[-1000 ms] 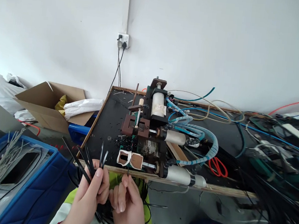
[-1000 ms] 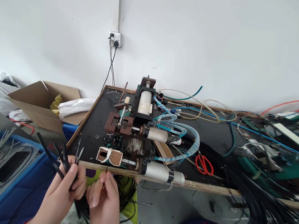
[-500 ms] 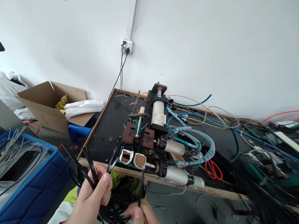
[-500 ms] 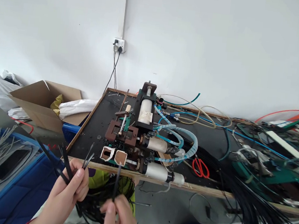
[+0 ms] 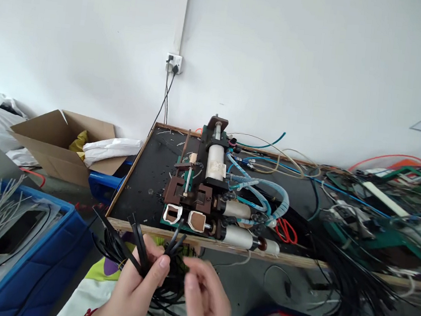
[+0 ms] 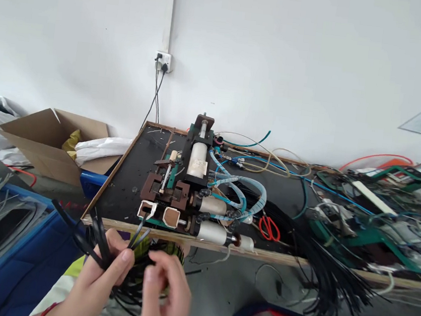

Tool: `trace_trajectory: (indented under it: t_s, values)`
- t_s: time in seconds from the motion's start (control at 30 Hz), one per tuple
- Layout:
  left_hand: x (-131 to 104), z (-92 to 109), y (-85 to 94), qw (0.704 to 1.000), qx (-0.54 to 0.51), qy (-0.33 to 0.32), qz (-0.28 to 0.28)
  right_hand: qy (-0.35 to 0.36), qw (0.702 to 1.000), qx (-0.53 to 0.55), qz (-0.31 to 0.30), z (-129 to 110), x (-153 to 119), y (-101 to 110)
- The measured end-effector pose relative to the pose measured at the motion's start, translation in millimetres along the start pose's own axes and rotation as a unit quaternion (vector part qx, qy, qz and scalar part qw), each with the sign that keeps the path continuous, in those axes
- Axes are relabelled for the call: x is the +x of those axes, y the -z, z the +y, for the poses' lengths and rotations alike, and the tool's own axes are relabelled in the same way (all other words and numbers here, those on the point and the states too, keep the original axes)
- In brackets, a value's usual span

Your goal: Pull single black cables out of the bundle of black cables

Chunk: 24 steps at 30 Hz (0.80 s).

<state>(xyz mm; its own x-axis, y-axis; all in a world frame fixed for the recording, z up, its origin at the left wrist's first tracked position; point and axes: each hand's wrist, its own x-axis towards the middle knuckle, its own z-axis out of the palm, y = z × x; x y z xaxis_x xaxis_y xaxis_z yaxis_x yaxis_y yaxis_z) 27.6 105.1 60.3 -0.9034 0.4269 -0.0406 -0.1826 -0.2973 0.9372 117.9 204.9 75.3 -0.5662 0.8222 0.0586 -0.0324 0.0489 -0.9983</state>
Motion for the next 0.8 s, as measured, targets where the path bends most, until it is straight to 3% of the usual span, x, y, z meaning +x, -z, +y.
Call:
trace_trajectory:
  t_s: [0.1,0.17,0.27,0.37,0.43,0.5,0.57,0.7,0.8]
  values:
    - [-3.5,2.3,-0.4,0.999,0.019,-0.030,-0.041,-0.008,0.989,0.096,-0.115,-13.6,11.2,-36.2]
    - [-1.3,4.4,1.9,0.999,0.013,-0.034,-0.019,-0.027,0.983,0.150,-0.098,-16.0,14.4,-46.0]
    - [7.9,6.5,7.2,0.996,0.036,-0.078,0.014,0.003,0.982,0.189,-0.008,-8.2,11.7,-46.2]
    - [16.0,6.1,10.5,0.996,0.012,-0.085,0.034,0.018,0.989,0.148,0.003,3.8,4.8,-41.8]
    - [17.3,5.7,10.5,0.998,0.000,-0.046,0.038,0.029,0.998,0.058,-0.023,9.4,0.5,-41.4]
    - [16.3,6.4,10.0,0.999,0.032,-0.022,0.008,0.053,0.997,-0.019,-0.056,12.8,-2.3,-43.1]
    - [15.9,7.9,10.6,0.997,0.080,-0.014,-0.011,0.058,0.993,-0.045,-0.093,15.7,-3.7,-44.6]
    - [22.0,9.7,16.2,0.993,0.108,-0.020,0.041,0.024,0.989,-0.019,-0.144,25.5,-3.7,-39.2]
    - [28.9,10.6,16.2,0.996,0.058,-0.017,0.062,-0.086,0.966,0.099,-0.224,35.7,-0.9,-35.5]
